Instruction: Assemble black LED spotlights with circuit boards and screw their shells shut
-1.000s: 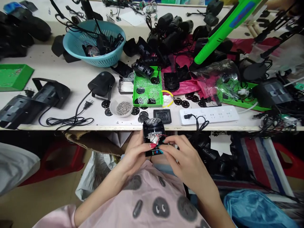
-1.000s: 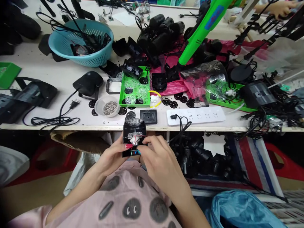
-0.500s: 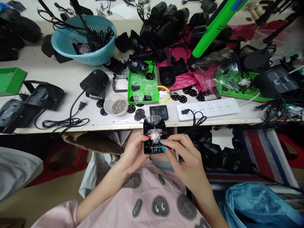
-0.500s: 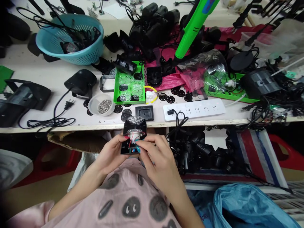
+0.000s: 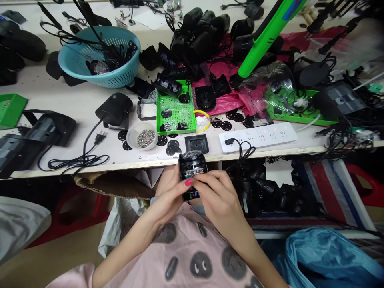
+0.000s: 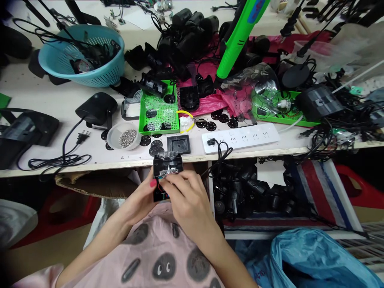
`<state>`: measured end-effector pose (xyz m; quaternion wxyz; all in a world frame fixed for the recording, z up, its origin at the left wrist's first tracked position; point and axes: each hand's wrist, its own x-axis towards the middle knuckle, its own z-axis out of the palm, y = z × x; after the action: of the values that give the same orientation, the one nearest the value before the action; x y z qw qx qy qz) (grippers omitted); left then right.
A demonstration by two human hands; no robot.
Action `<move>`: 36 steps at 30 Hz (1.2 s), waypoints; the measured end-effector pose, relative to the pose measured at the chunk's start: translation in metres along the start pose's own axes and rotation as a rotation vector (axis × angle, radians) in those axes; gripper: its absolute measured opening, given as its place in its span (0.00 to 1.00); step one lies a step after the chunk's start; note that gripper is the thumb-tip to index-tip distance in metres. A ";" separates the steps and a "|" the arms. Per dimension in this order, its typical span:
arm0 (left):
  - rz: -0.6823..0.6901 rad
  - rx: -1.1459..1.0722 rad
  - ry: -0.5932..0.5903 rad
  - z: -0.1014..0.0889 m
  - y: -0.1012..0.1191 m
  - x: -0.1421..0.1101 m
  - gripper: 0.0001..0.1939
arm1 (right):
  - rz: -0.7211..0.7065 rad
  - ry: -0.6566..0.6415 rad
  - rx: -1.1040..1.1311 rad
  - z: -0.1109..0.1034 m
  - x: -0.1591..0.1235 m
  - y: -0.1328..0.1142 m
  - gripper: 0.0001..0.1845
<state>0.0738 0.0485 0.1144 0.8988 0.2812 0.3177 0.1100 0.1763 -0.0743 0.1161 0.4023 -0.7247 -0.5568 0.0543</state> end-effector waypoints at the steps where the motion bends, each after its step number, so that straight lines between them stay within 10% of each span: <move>1: 0.000 0.023 -0.011 -0.001 -0.001 0.000 0.35 | 0.002 -0.033 -0.012 0.000 0.000 -0.001 0.20; 10: -0.014 0.142 0.058 -0.003 -0.002 0.001 0.37 | 0.235 0.207 0.224 -0.006 -0.010 0.012 0.18; 20: 0.012 -0.041 0.074 -0.023 -0.010 0.000 0.36 | 0.170 0.069 0.247 0.002 -0.008 0.015 0.14; 27: -0.015 -0.419 0.166 -0.075 -0.029 -0.018 0.28 | 0.361 0.314 0.117 -0.068 0.036 0.082 0.09; 36: 0.068 -0.575 0.124 -0.100 -0.074 -0.029 0.30 | 0.509 -0.346 -0.049 -0.057 0.117 0.188 0.08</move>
<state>-0.0102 0.0204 0.0222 0.9163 0.0181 0.3182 0.2424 0.3933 -0.0153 0.0769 0.2574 -0.8305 -0.4186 0.2623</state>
